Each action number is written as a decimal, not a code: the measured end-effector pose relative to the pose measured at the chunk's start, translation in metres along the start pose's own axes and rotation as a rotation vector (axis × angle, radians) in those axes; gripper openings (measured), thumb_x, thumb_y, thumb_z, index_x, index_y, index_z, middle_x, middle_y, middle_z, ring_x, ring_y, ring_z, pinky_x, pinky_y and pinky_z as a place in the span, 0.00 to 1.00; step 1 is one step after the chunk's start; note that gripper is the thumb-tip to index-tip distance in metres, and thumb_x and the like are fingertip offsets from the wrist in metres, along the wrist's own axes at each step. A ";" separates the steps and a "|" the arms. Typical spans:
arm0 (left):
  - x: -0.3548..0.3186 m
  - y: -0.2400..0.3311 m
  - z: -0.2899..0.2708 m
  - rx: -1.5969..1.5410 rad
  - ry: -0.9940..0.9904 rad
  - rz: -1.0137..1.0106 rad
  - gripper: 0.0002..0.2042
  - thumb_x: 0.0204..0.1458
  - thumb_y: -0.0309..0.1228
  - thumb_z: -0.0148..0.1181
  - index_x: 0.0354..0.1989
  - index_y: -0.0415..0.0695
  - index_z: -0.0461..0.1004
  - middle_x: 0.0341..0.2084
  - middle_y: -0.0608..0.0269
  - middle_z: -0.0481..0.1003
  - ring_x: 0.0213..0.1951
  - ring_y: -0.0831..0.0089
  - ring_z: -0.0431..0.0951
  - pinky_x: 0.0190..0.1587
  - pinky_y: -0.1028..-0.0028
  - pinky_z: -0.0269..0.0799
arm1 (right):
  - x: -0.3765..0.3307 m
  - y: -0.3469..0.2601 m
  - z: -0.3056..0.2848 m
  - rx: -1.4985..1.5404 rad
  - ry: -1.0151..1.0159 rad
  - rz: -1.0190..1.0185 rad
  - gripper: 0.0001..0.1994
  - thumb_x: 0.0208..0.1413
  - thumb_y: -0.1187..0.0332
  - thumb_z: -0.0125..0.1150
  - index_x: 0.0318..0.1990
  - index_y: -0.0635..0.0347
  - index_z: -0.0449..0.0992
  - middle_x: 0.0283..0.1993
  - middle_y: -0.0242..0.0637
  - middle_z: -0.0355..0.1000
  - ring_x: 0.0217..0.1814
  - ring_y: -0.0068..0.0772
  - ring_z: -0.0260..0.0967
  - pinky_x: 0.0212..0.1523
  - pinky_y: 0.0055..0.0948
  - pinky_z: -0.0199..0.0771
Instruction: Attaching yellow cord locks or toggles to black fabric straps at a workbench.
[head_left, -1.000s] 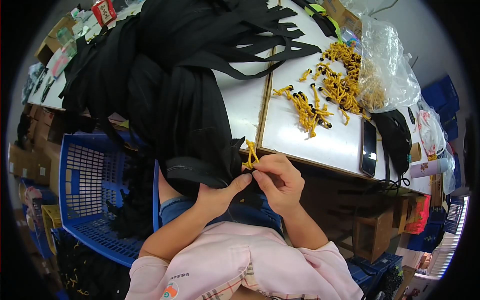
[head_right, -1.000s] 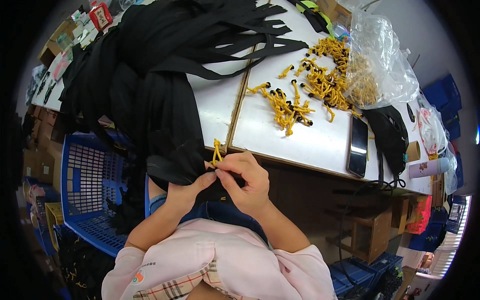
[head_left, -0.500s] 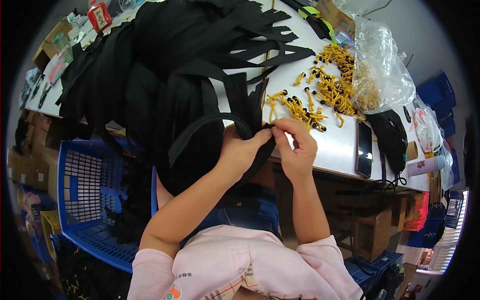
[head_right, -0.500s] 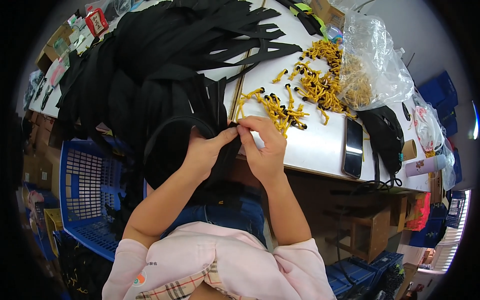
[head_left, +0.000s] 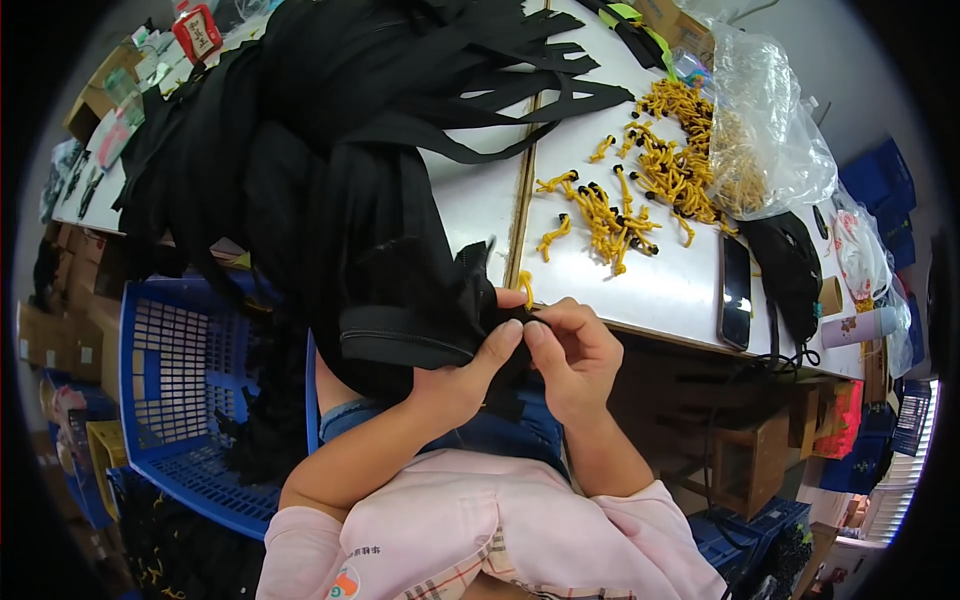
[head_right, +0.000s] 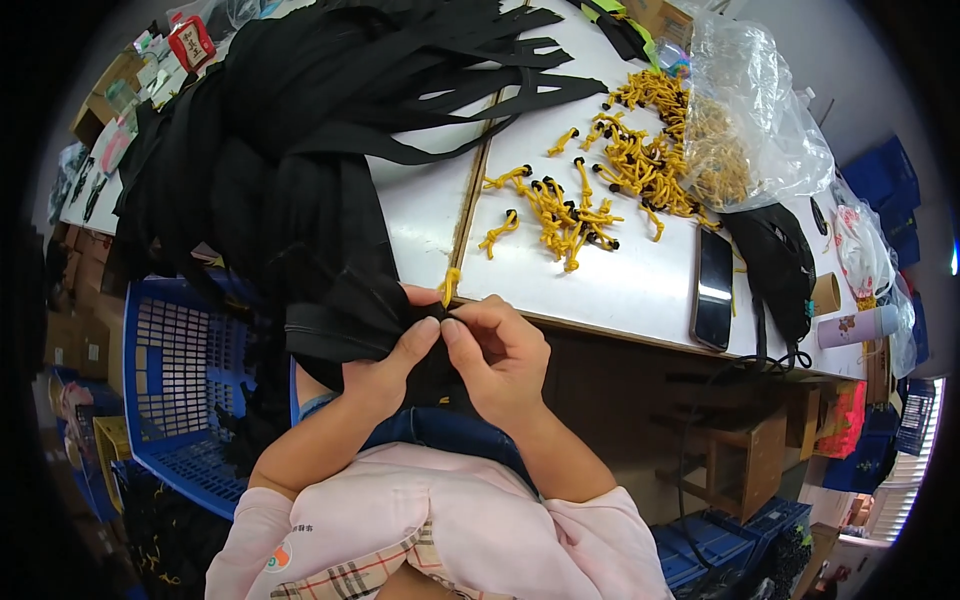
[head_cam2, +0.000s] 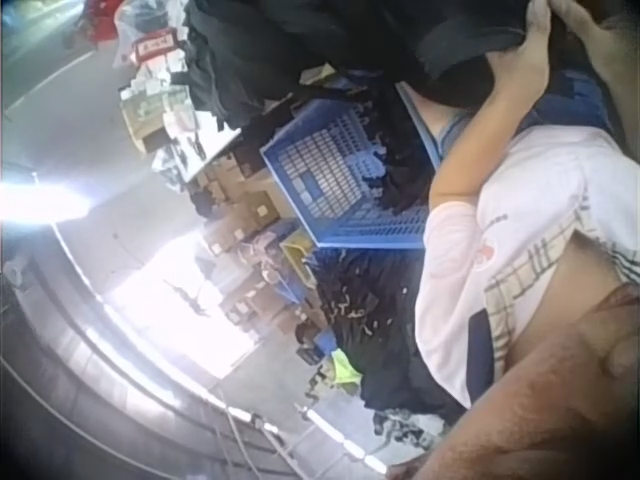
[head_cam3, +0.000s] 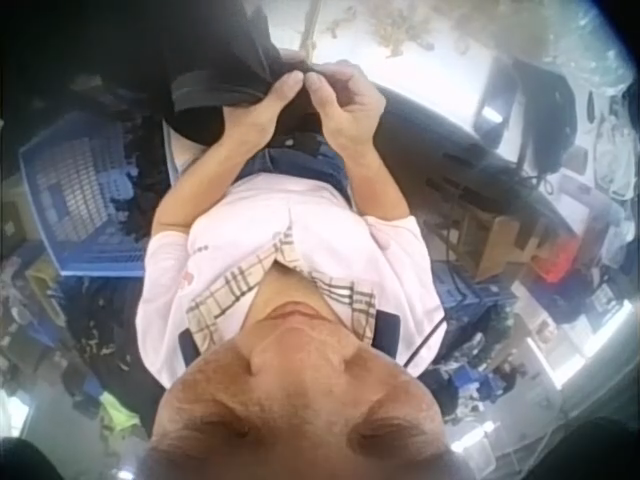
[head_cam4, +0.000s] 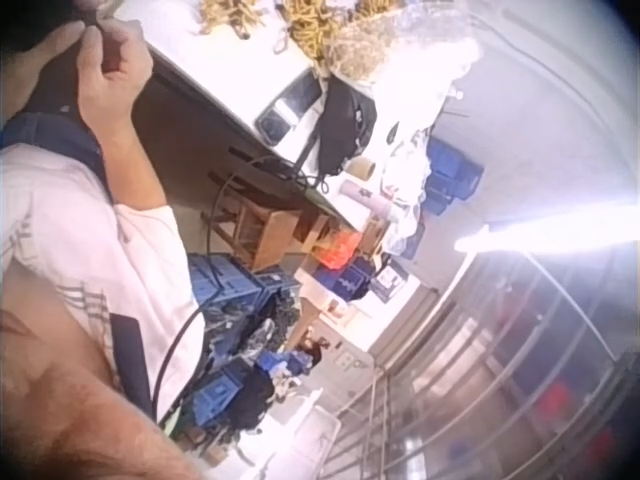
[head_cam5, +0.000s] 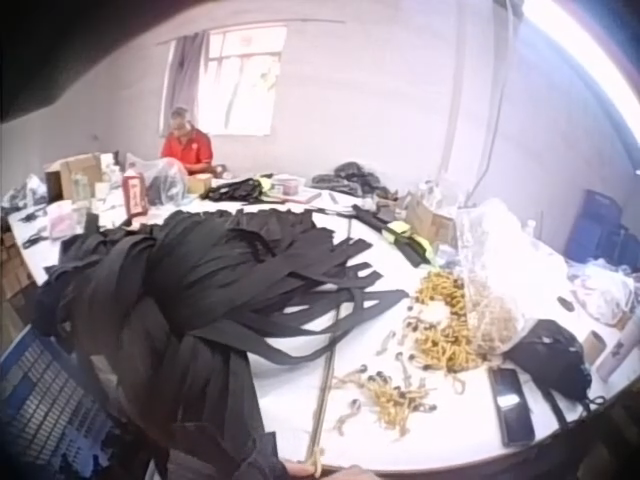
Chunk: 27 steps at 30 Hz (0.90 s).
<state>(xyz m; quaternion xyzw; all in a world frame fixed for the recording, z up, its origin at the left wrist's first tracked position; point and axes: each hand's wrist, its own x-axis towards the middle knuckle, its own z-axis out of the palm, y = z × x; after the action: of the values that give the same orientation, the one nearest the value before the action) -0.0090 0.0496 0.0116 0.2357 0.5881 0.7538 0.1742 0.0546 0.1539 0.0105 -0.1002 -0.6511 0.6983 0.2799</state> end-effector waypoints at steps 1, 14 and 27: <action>-0.003 0.001 -0.002 0.002 0.001 0.002 0.11 0.46 0.27 0.54 0.39 0.39 0.67 0.34 0.65 0.69 0.37 0.80 0.67 0.42 0.80 0.63 | -0.002 -0.001 0.002 0.019 -0.023 -0.024 0.04 0.46 0.79 0.54 0.30 0.64 0.67 0.24 0.28 0.63 0.22 0.12 0.59 0.22 0.11 0.59; -0.016 0.007 -0.019 -0.083 -0.137 -0.128 0.12 0.47 0.28 0.54 0.40 0.39 0.69 0.36 0.64 0.70 0.38 0.80 0.68 0.43 0.81 0.63 | -0.008 -0.006 -0.002 0.470 -0.119 0.521 0.03 0.45 0.76 0.54 0.27 0.63 0.67 0.18 0.25 0.58 0.17 0.10 0.51 0.14 0.11 0.48; -0.013 0.006 -0.027 0.153 -0.223 -0.103 0.11 0.46 0.31 0.56 0.36 0.39 0.69 0.33 0.64 0.68 0.38 0.75 0.67 0.43 0.77 0.61 | -0.017 0.005 -0.003 0.447 -0.178 0.398 0.03 0.50 0.74 0.51 0.28 0.65 0.67 0.21 0.28 0.61 0.17 0.14 0.53 0.16 0.15 0.53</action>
<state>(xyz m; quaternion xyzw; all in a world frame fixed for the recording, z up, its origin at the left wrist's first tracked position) -0.0129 0.0194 0.0097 0.3003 0.6322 0.6658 0.2585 0.0690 0.1469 0.0016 -0.1000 -0.4713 0.8712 0.0947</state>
